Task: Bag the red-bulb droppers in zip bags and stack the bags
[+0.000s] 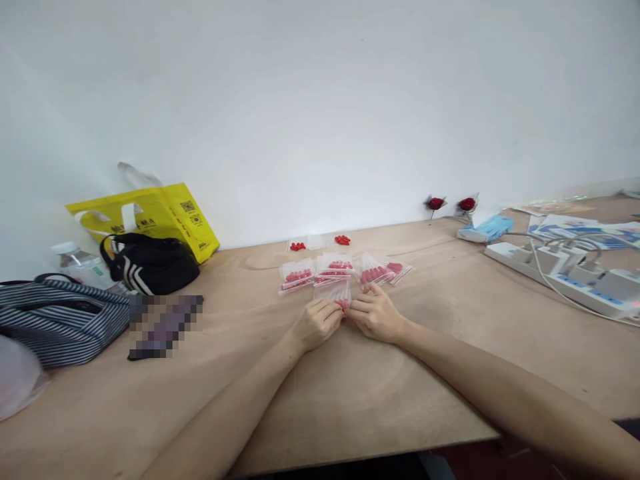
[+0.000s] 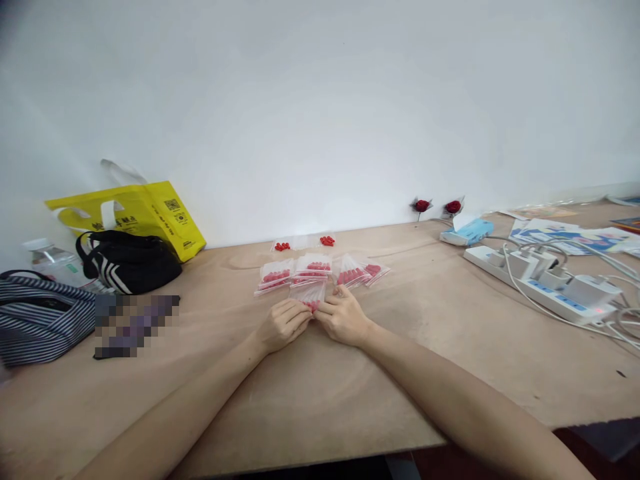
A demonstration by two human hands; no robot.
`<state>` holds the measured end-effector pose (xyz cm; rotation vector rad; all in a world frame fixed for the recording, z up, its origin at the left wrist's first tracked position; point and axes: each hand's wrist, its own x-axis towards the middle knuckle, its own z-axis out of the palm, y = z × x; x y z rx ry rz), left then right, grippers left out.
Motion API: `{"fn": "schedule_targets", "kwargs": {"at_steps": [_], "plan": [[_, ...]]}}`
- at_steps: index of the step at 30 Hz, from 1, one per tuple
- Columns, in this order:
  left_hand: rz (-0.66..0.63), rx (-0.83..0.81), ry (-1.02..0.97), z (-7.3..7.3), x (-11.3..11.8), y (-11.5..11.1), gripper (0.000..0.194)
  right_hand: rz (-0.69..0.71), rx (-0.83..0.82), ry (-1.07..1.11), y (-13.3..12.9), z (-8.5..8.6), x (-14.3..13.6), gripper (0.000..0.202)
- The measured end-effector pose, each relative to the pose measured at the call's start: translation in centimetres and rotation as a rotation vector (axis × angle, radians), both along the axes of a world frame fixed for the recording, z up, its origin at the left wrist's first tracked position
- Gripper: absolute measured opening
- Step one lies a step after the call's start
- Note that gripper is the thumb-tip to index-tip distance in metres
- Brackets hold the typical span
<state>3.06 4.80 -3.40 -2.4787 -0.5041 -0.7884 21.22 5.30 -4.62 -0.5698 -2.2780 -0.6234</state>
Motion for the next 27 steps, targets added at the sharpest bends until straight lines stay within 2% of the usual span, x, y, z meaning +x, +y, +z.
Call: {"fn": "schedule_targets", "kwargs": {"at_steps": [4, 14, 18, 20, 22, 24, 27], "plan": [[0.025, 0.055, 0.026, 0.1, -0.5, 0.1, 0.016, 0.006, -0.008, 0.035, 0.0, 0.0, 0.6, 0.020], [0.054, 0.069, 0.040, 0.7, -3.4, -0.1, 0.012, -0.029, -0.032, 0.038, 0.1, 0.1, 1.7, 0.023], [0.100, 0.000, 0.030, 0.7, -3.7, -0.2, 0.017, -0.048, -0.060, 0.046, 0.1, 0.1, 1.8, 0.025], [0.114, -0.117, 0.009, 0.6, -3.8, -0.4, 0.022, -0.056, -0.081, 0.046, 0.2, -0.1, 1.8, 0.025], [0.126, -0.332, -0.066, 0.7, -3.9, -0.6, 0.024, -0.052, -0.103, 0.044, 0.3, -0.2, 1.9, 0.023], [0.172, -0.627, -0.239, 0.8, -4.1, -0.7, 0.024, -0.041, -0.122, 0.047, 0.2, -0.3, 1.9, 0.021], [0.281, -1.113, -0.625, 1.0, -4.0, -0.6, 0.036, -0.009, -0.143, 0.055, -0.1, -0.4, 1.5, 0.020]]}}
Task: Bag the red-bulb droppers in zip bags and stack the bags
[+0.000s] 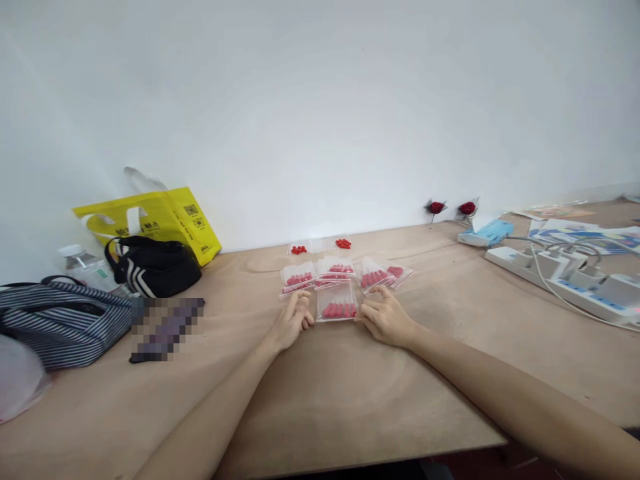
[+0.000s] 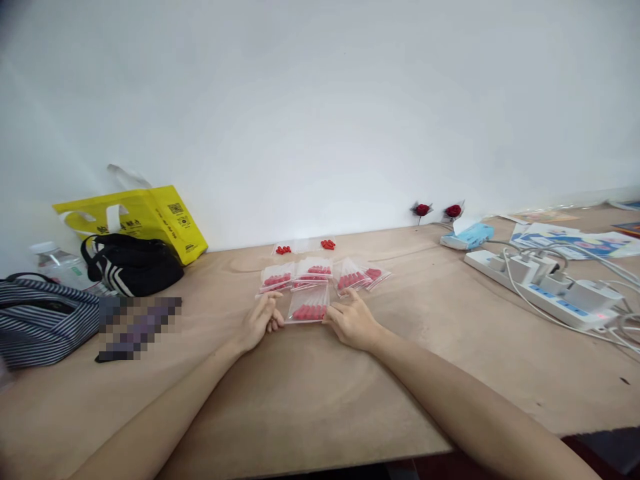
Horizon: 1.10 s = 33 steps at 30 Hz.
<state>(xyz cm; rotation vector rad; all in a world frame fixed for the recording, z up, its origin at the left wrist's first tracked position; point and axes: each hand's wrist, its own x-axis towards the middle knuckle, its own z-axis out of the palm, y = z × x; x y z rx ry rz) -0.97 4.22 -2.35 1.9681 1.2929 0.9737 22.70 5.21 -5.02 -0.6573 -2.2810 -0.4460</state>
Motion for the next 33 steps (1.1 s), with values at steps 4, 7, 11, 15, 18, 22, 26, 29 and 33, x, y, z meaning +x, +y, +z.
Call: {"fn": "schedule_targets", "kwargs": {"at_steps": [4, 7, 11, 15, 18, 22, 26, 29, 33], "plan": [[0.141, -0.389, -0.286, -0.2, 0.8, -0.1, 0.051, 0.095, 0.006, -0.023, -0.8, 0.2, -1.2, 0.023], [0.130, -0.381, -0.365, -0.7, 1.3, -1.0, 0.057, 0.181, -0.024, -0.077, -1.3, 0.5, -1.6, 0.023], [0.195, -0.271, -0.411, -0.1, 0.2, -1.8, 0.047, 0.138, -0.100, -0.047, -0.6, 0.9, -0.4, 0.024], [0.330, -0.146, -0.452, 2.3, -2.4, 0.7, 0.055, -0.150, -0.126, 0.180, 1.4, 0.9, 2.0, 0.014], [0.455, -0.112, -0.390, 3.7, -3.4, 4.4, 0.057, -0.276, -0.175, 0.243, 2.9, 0.6, 3.7, 0.013], [0.552, -0.134, -0.216, 3.8, -3.0, 9.0, 0.053, -0.330, -0.313, 0.121, 3.9, 0.1, 5.2, 0.040], [0.603, -0.104, -0.086, 3.1, -2.4, 11.4, 0.050, -0.406, -0.350, 0.069, 4.2, -0.4, 5.7, 0.038], [0.647, -0.017, 0.019, 3.0, -2.3, 11.7, 0.042, -0.444, -0.318, 0.057, 4.5, -0.6, 5.3, 0.029], [0.651, 0.235, 0.146, 2.5, -1.0, 9.5, 0.027, -0.477, -0.259, 0.052, 5.1, -0.6, 4.6, 0.021]]}}
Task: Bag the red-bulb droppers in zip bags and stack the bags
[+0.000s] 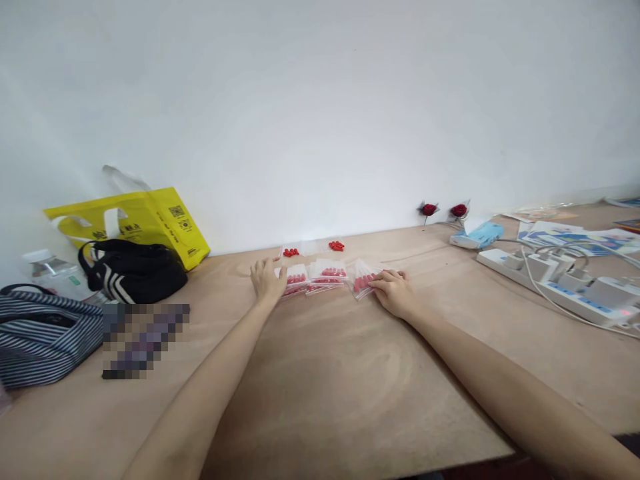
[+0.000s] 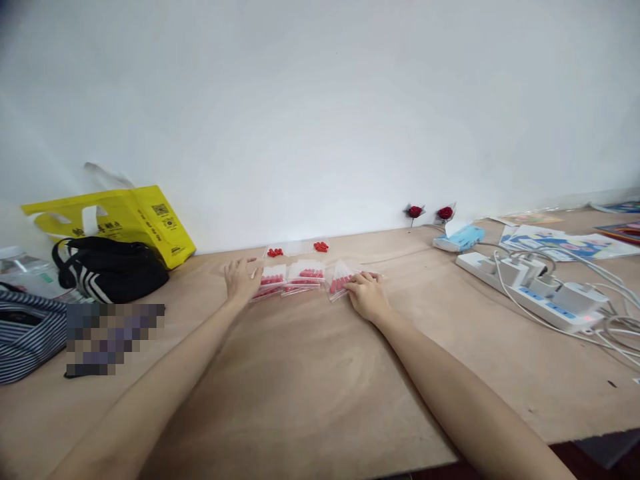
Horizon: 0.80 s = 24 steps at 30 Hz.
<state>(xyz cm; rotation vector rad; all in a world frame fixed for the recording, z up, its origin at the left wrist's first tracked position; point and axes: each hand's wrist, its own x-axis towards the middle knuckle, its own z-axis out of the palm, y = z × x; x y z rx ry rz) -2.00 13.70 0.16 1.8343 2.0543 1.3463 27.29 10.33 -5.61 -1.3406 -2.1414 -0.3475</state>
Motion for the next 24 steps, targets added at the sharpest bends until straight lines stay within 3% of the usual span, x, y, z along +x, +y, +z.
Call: {"fn": "schedule_targets", "kwargs": {"at_steps": [2, 4, 6, 8, 12, 15, 21, 24], "plan": [[-0.146, 0.145, 0.222, -0.7, 1.1, -2.3, 0.019, 0.003, 0.021, 0.001, 0.1, 0.1, -0.1, 0.020], [-0.391, 0.199, 0.379, -1.6, 2.0, -5.0, 0.013, 0.059, 0.027, 0.025, -0.2, 0.3, 0.2, 0.019], [-0.611, 0.152, 0.417, -2.4, 2.5, -7.6, 0.012, 0.174, -0.002, 0.090, -1.1, 0.5, 0.6, 0.018], [-0.732, 0.044, 0.399, -2.8, 2.5, -9.7, 0.015, 0.310, -0.075, 0.187, -2.7, 0.7, 1.1, 0.016], [-0.778, -0.036, 0.334, -2.7, 1.9, -11.7, 0.017, 0.539, -0.281, 0.271, -6.5, 1.4, 0.7, 0.015], [-0.838, -0.041, 0.303, -2.2, 2.1, -12.1, 0.026, 0.603, -0.331, 0.258, -8.2, 1.7, -1.1, 0.014], [-0.869, -0.051, 0.315, -1.8, 3.2, -12.2, 0.043, 0.554, -0.296, 0.322, -6.9, 1.5, -5.4, 0.016], [-0.865, 0.009, 0.395, -2.3, 2.9, -11.4, 0.033, 0.627, -0.302, 0.333, -5.6, 1.4, -6.1, 0.013]]}}
